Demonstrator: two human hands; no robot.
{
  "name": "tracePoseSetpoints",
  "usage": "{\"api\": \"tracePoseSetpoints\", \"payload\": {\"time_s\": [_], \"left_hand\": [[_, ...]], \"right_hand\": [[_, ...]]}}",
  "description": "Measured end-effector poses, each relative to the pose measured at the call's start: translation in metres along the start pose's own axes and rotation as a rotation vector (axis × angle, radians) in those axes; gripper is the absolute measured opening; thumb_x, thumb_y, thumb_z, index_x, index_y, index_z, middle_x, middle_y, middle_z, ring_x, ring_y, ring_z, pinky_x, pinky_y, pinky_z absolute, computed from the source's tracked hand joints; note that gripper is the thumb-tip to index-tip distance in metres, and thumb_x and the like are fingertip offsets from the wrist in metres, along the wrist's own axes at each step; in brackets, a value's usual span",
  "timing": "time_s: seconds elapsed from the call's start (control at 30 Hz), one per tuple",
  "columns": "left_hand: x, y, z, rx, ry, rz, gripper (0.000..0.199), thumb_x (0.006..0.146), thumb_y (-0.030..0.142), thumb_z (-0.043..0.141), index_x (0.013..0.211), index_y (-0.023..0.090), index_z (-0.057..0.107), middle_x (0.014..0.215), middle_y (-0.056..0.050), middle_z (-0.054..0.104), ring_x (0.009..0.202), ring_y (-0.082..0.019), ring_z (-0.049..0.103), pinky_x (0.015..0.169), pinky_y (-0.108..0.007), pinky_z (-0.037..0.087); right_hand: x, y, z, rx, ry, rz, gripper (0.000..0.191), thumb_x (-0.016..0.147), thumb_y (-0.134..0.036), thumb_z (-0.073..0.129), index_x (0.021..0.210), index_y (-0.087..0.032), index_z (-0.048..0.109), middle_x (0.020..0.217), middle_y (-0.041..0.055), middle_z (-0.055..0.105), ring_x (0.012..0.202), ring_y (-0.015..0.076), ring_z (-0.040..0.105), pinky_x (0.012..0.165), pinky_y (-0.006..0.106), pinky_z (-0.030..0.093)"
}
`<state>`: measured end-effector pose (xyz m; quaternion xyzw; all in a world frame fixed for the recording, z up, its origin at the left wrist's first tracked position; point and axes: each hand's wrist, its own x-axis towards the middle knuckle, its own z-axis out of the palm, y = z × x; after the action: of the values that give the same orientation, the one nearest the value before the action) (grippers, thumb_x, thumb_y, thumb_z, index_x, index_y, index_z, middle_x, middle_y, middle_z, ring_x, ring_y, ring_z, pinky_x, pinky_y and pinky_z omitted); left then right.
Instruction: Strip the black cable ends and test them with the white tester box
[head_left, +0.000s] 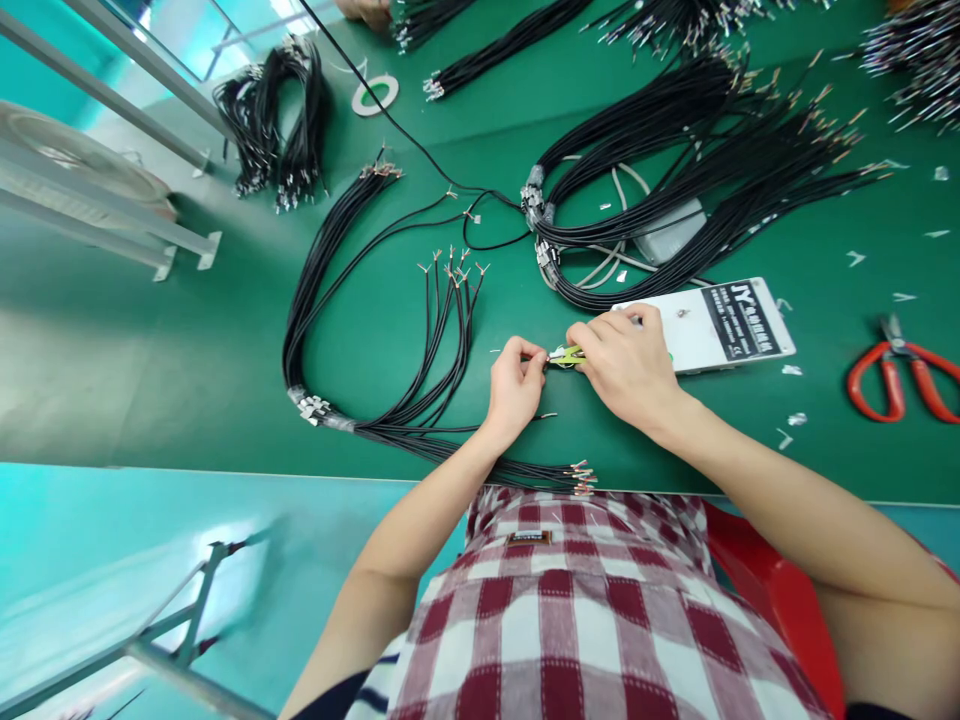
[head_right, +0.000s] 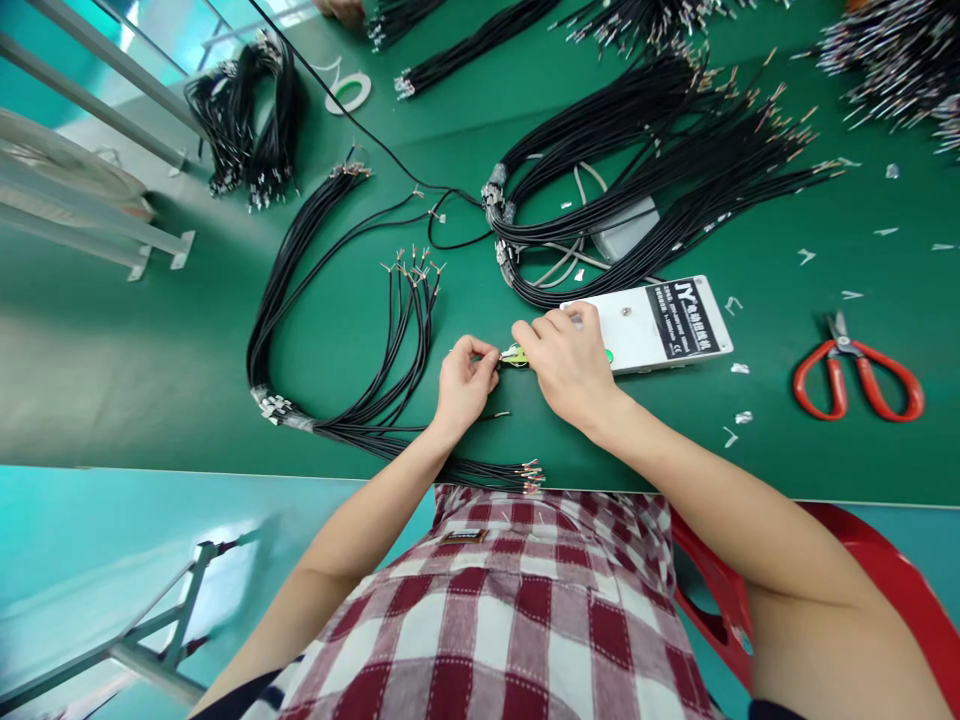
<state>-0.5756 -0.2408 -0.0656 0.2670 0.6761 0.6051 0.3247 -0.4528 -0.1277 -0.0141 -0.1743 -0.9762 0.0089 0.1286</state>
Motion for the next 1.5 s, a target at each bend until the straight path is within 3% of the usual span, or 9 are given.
{"api": "tracePoseSetpoints", "payload": {"time_s": [0.27, 0.37, 0.47, 0.63, 0.77, 0.97, 1.2, 1.33, 1.5], "left_hand": [[0.004, -0.002, -0.003, 0.035, -0.037, -0.005, 0.015, 0.088, 0.025, 0.059, 0.079, 0.02, 0.049, 0.056, 0.009, 0.041, 0.041, -0.005, 0.037, 0.041, -0.018, 0.025], [0.004, -0.001, -0.005, 0.105, -0.051, 0.021, 0.012, 0.089, 0.023, 0.057, 0.081, 0.02, 0.05, 0.056, 0.009, 0.042, 0.042, -0.006, 0.037, 0.043, -0.018, 0.025], [0.003, 0.001, -0.007, 0.195, -0.06, 0.064, 0.009, 0.089, 0.021, 0.056, 0.082, 0.019, 0.051, 0.058, 0.008, 0.045, 0.045, -0.006, 0.039, 0.046, -0.019, 0.026], [0.002, 0.003, -0.01, 0.217, -0.072, 0.061, 0.009, 0.089, 0.022, 0.056, 0.082, 0.019, 0.052, 0.057, 0.007, 0.047, 0.043, -0.006, 0.036, 0.046, -0.02, 0.023], [0.003, 0.003, -0.009, 0.196, -0.074, 0.04, 0.008, 0.089, 0.022, 0.056, 0.082, 0.019, 0.052, 0.055, 0.008, 0.045, 0.042, -0.007, 0.035, 0.045, -0.02, 0.022], [0.002, 0.004, -0.017, 0.206, -0.054, 0.011, 0.009, 0.088, 0.021, 0.058, 0.081, 0.019, 0.052, 0.058, 0.006, 0.049, 0.045, -0.007, 0.041, 0.045, -0.019, 0.026], [-0.008, 0.024, -0.037, -0.048, -0.059, -0.076, 0.026, 0.084, 0.037, 0.069, 0.08, 0.018, 0.051, 0.067, 0.005, 0.052, 0.041, -0.003, 0.044, 0.041, -0.018, 0.029], [-0.017, 0.037, -0.04, -0.13, -0.187, -0.101, 0.03, 0.083, 0.041, 0.069, 0.087, 0.018, 0.05, 0.073, 0.003, 0.057, 0.046, -0.006, 0.051, 0.045, -0.019, 0.036], [-0.034, 0.035, -0.05, 0.178, -0.362, -0.05, 0.025, 0.079, 0.018, 0.069, 0.1, 0.019, 0.055, 0.081, 0.001, 0.062, 0.072, -0.01, 0.059, 0.067, -0.023, 0.047]], "right_hand": [[0.0, -0.002, 0.003, 0.005, 0.005, 0.006, 0.02, 0.085, -0.004, 0.055, 0.099, -0.016, 0.063, 0.089, 0.0074, 0.071, 0.091, 0.0246, 0.06, 0.093, 0.043, 0.026], [-0.003, -0.001, -0.001, 0.035, 0.036, -0.019, 0.024, 0.087, -0.01, 0.058, 0.11, -0.016, 0.063, 0.101, 0.0091, 0.073, 0.104, 0.0265, 0.061, 0.101, 0.048, 0.025], [-0.021, 0.01, -0.012, 0.104, 0.172, -0.026, 0.027, 0.091, -0.018, 0.06, 0.118, -0.019, 0.059, 0.115, 0.0076, 0.073, 0.115, 0.0264, 0.06, 0.109, 0.05, 0.024], [-0.078, 0.024, -0.016, 0.186, 0.517, 0.227, 0.023, 0.088, -0.014, 0.063, 0.108, -0.024, 0.057, 0.112, 0.0038, 0.076, 0.112, 0.0228, 0.065, 0.104, 0.044, 0.04], [-0.103, 0.018, 0.0, 0.113, 0.464, 0.21, 0.024, 0.085, -0.012, 0.066, 0.103, -0.025, 0.055, 0.113, 0.0044, 0.077, 0.114, 0.0238, 0.066, 0.101, 0.044, 0.043], [-0.102, 0.02, 0.019, -0.045, 0.531, 0.198, 0.029, 0.081, -0.013, 0.072, 0.101, -0.024, 0.055, 0.104, 0.0011, 0.079, 0.106, 0.0237, 0.069, 0.105, 0.046, 0.038], [-0.1, 0.013, 0.008, 0.07, 0.546, 0.229, 0.03, 0.081, -0.012, 0.072, 0.105, -0.024, 0.058, 0.105, 0.004, 0.078, 0.113, 0.0258, 0.066, 0.107, 0.048, 0.039], [-0.093, -0.008, 0.001, 0.287, 0.456, 0.144, 0.027, 0.084, -0.013, 0.069, 0.107, -0.025, 0.061, 0.11, 0.0047, 0.077, 0.108, 0.0235, 0.068, 0.101, 0.044, 0.044], [-0.087, -0.038, 0.01, 0.63, 0.026, 0.071, 0.029, 0.092, -0.026, 0.063, 0.12, -0.023, 0.06, 0.114, 0.0086, 0.073, 0.106, 0.0241, 0.067, 0.09, 0.041, 0.051]]}}
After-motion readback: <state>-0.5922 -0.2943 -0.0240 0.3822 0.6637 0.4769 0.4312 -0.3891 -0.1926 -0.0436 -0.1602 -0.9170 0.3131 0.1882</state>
